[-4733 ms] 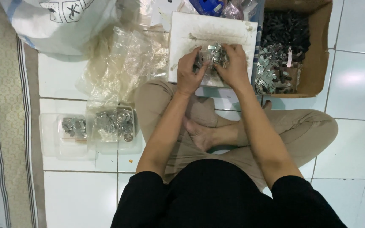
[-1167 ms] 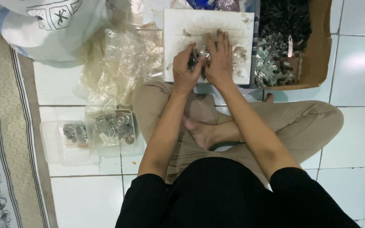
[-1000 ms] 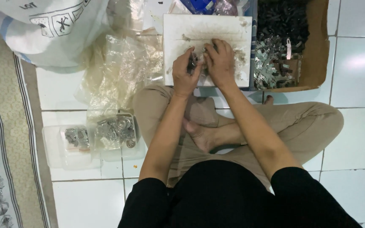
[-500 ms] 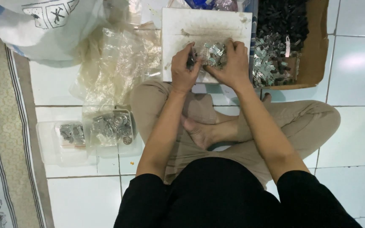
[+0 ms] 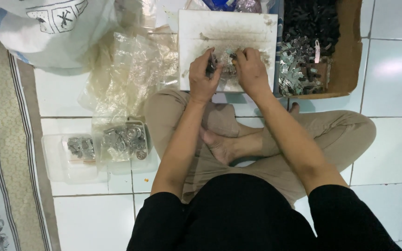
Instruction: A person sits on the floor and picks up small metal hinges from a box, arranging them neatly on a white board.
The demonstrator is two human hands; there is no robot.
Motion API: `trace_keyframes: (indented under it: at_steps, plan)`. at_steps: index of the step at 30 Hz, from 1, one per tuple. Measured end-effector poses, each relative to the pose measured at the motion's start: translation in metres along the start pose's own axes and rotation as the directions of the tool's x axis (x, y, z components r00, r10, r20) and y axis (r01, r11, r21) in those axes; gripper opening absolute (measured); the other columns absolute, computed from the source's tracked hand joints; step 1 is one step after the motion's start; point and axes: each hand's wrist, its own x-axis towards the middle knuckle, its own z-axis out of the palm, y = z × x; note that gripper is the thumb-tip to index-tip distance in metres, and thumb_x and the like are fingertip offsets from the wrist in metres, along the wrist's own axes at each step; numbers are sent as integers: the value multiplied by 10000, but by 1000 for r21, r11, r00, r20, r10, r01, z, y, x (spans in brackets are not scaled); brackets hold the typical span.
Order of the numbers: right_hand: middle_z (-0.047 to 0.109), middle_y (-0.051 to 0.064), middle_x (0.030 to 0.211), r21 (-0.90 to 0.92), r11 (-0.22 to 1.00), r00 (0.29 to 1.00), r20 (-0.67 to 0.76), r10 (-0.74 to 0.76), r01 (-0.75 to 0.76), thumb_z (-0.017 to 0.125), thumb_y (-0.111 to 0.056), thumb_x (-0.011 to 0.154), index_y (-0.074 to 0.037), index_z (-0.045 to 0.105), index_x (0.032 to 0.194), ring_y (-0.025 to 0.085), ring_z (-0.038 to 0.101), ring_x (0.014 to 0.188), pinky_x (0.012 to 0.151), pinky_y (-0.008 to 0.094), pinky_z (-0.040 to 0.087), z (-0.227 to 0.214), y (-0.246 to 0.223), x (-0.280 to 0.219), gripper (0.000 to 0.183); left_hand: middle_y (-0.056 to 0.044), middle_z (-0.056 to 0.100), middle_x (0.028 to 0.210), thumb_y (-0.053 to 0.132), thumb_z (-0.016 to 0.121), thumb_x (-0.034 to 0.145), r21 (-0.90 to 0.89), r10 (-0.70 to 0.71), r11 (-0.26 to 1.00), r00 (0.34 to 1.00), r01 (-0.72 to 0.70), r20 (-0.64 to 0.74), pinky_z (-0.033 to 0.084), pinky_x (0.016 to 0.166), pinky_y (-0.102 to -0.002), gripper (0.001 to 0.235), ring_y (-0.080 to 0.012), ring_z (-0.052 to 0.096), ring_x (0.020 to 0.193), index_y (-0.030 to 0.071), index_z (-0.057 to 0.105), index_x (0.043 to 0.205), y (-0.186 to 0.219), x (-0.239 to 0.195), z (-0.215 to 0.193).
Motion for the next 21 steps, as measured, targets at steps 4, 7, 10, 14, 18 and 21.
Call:
trace_keyframes:
  at_steps: [4,7,10,14,18,21]
  plan:
    - [522,81,927,-209,977,999,-4,-47,45,641,-189,1052,-31,635,1091,263,608,874,653,295,554,6,7,3,163,-53,732,1096,272,775,947,-25,-8,1000,998,6,-63,489,1015,-326,474,-198,709,1018,143,629,1379,0,2,2]
    - [561,163,950,-18,995,988,114,103,-102,639,-139,1030,20,653,1119,391,638,916,727,445,576,-7,4,13,183,-64,731,1067,267,793,926,-8,1,1000,998,-2,-66,499,996,-344,475,-226,712,992,128,641,1354,-1,3,3]
    - [600,156,980,174,941,954,133,269,-290,717,-122,967,-13,679,1168,370,677,931,739,427,573,1,15,15,232,-66,732,1059,262,803,917,-18,6,1000,998,-7,-70,503,987,-355,490,-239,708,997,129,638,1359,-3,1,5]
    - [603,183,988,197,949,965,143,220,-245,708,-70,917,-10,699,1150,440,659,966,804,507,547,7,18,13,241,-56,736,1071,249,800,910,-11,4,1000,997,-5,-71,502,992,-350,490,-221,708,1004,140,642,1360,-4,0,5]
    - [622,223,935,338,915,975,84,205,-222,714,-48,914,-24,735,1103,476,657,927,818,510,519,-1,12,11,191,-51,737,1057,278,802,912,-9,12,1000,997,-13,-80,504,981,-337,485,-207,708,988,131,649,1348,-15,-6,15]
    - [714,176,925,475,790,920,145,364,-387,747,-94,916,-84,773,1077,338,728,910,758,383,558,-22,-1,11,163,-54,736,1040,298,779,927,11,12,1000,998,-11,-66,504,985,-352,475,-214,707,980,121,641,1346,-10,-5,11]
